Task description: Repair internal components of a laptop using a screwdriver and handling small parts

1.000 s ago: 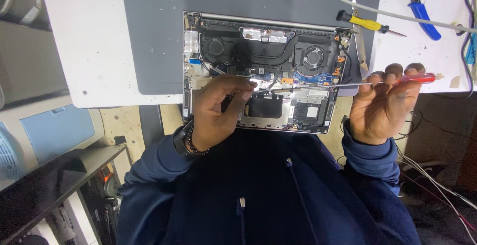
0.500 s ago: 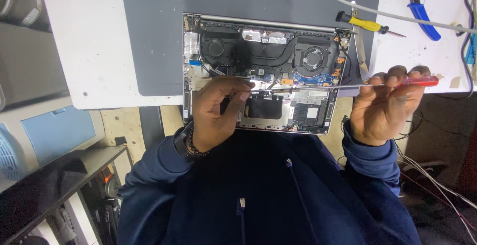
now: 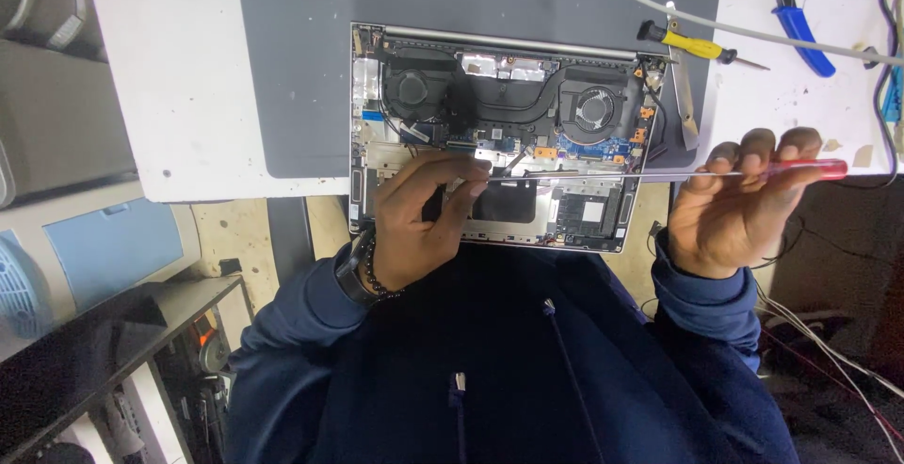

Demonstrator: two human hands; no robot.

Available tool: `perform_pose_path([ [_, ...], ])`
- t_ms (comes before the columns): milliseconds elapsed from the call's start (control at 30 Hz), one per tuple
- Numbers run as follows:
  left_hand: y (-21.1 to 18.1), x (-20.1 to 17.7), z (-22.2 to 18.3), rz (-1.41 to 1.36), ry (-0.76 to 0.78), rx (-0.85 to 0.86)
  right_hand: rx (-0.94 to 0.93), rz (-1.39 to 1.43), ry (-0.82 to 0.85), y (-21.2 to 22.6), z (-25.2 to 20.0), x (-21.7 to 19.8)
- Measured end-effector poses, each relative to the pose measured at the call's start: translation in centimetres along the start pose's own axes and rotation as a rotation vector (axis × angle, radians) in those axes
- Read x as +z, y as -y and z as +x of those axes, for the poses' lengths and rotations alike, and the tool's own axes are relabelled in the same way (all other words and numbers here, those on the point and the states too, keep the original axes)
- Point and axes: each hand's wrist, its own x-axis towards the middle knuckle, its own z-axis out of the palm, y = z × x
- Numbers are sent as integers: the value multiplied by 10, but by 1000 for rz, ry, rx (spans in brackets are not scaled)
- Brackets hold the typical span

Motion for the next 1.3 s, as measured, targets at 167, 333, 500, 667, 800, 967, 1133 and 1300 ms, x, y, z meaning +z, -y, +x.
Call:
perform_pose_path([
  [167,0,-6,2,-56,25,-78,72,-151,-1,5,-1,17],
  [333,7,-6,1,-164,59,-79,74,-176,0,7,-3,13],
  [500,12,-4,-1,-312,60,-134,75,-163,-20,8,-3,14],
  [667,11,-6,1,-339,75,-143,70,-128,-7,7,-2,10],
  [800,9,-7,2,-324,83,-166,64,-154,-2,6,-2,13],
  [967,6,-10,8,-277,96,-145,52,-115,0,6,-3,3],
  [1133,5,-12,14,-220,101,-143,-10,-100,-11,7,6,3],
  [1300,-7,-19,29,-66,72,49,-13,-11,164,31,11,-12],
])
